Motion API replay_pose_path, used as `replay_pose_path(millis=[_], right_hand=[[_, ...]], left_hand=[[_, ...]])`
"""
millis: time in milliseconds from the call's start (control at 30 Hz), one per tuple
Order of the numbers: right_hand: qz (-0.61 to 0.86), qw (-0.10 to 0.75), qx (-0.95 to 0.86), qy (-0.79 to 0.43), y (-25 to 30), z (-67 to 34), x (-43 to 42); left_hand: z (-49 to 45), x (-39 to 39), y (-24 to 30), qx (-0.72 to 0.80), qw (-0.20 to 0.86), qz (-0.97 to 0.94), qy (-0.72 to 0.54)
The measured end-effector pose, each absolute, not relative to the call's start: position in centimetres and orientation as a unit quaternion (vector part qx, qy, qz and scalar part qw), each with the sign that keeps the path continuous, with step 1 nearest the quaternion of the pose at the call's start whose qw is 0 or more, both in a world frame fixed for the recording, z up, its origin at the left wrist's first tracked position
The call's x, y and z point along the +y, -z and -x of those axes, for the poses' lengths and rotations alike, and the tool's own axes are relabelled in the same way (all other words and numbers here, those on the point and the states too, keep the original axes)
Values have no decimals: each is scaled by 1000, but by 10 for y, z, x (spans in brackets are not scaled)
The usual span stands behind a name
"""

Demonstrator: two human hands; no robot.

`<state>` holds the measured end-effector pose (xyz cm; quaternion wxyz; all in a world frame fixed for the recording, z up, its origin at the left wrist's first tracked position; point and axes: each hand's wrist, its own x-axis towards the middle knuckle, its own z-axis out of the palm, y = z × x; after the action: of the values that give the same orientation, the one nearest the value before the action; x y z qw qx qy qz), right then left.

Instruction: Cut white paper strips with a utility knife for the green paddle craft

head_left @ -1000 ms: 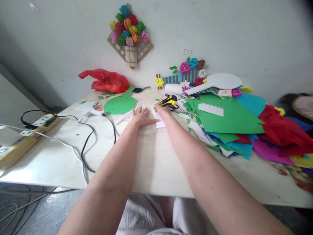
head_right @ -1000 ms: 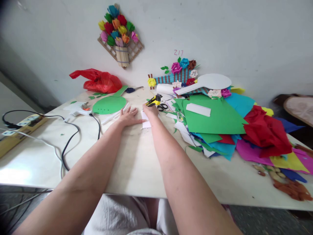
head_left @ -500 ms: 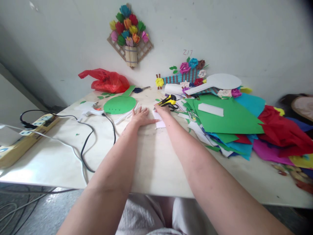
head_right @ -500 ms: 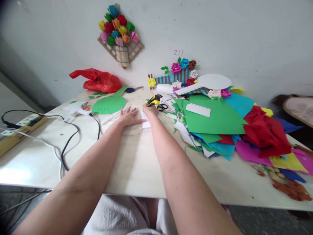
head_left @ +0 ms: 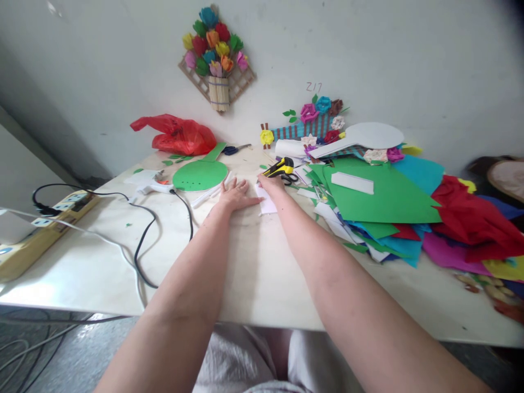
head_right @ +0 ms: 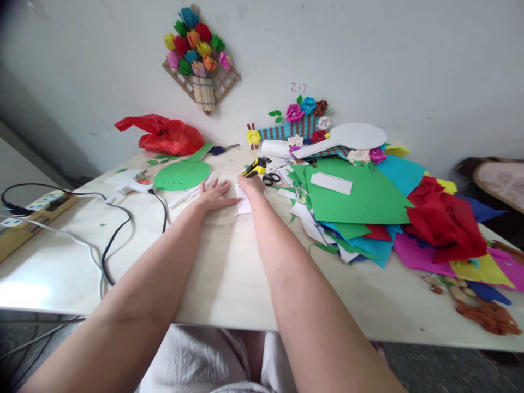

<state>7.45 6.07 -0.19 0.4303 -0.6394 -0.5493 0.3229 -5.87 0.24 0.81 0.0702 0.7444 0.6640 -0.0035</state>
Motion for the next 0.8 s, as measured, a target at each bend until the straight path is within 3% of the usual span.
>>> replay_pose_path(millis=[800], right_hand=[[656, 405, -558, -307, -5, -74, 55]], left_hand=[[57, -1, -11, 663, 79, -745, 4]])
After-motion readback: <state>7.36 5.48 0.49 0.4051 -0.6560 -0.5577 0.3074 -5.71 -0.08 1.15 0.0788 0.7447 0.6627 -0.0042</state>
